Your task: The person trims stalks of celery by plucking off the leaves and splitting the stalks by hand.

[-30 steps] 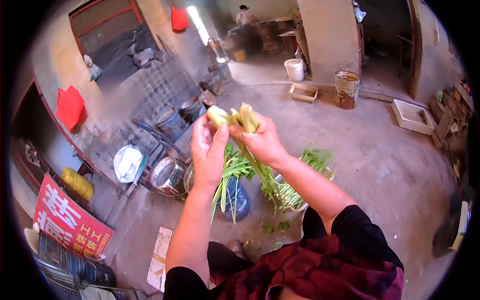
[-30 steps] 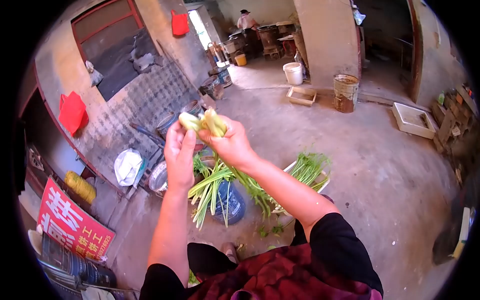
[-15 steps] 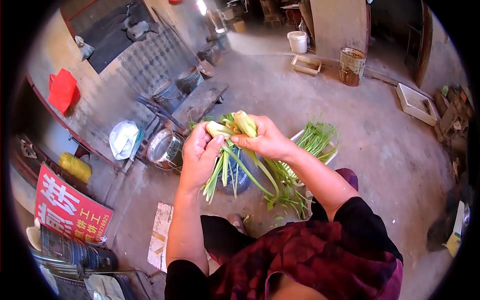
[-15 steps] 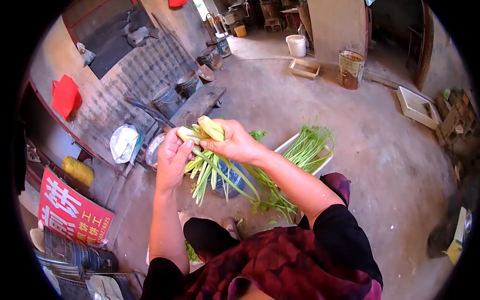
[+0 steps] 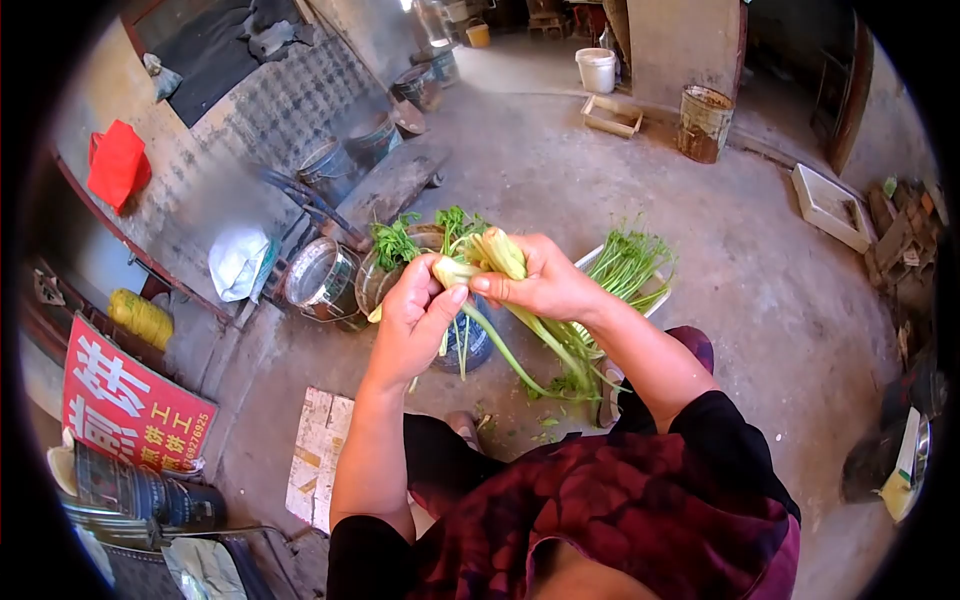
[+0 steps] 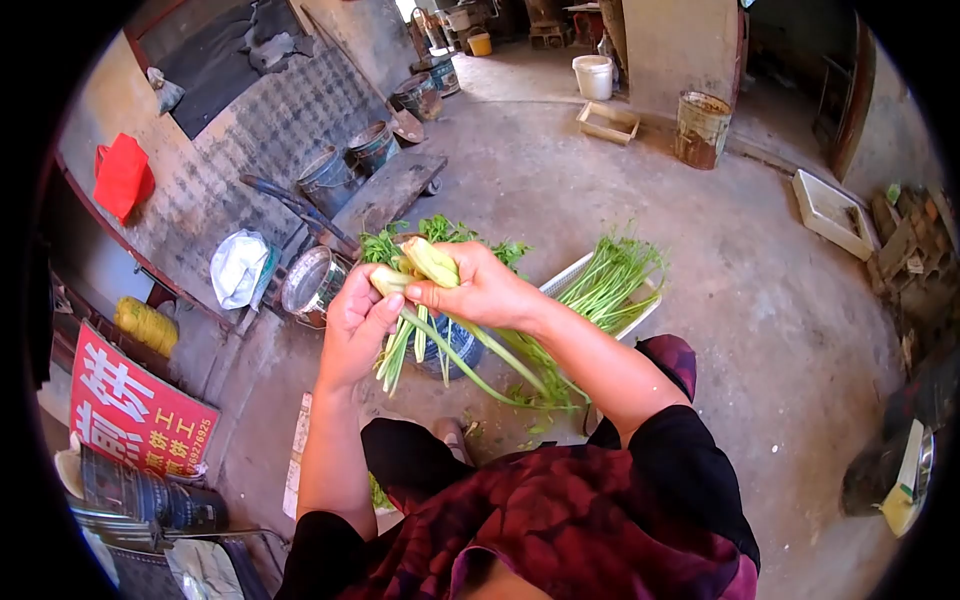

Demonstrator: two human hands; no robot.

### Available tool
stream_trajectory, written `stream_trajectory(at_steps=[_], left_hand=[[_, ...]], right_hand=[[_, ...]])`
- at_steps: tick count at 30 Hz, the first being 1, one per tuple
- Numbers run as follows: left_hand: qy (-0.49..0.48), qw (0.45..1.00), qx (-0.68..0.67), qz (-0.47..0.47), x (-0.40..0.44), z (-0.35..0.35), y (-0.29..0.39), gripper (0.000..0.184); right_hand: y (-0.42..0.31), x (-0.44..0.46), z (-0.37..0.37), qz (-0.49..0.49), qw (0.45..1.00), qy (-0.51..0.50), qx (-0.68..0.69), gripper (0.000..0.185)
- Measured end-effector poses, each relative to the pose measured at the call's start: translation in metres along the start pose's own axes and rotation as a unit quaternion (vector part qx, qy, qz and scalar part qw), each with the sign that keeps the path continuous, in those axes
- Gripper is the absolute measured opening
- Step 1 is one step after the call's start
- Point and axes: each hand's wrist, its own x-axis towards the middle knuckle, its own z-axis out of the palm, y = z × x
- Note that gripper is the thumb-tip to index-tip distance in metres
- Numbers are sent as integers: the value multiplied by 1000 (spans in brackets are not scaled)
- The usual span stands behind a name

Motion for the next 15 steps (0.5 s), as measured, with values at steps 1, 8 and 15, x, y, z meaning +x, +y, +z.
stream_trajectory(at_steps=[1,8,15], left_hand=[[-4,1000,6,-10,-2,0,-2,17],[-46,994,67,-66,-12,-1,1,17],[90,995,23,-47,-24,-37,-1,13]], right_hand=[[1,-3,-1,7,1000,-12,-9,18],[-11,-15,-8,17,997,-54,-53,15],[-29,-24,-43,59,996,55,31,17]])
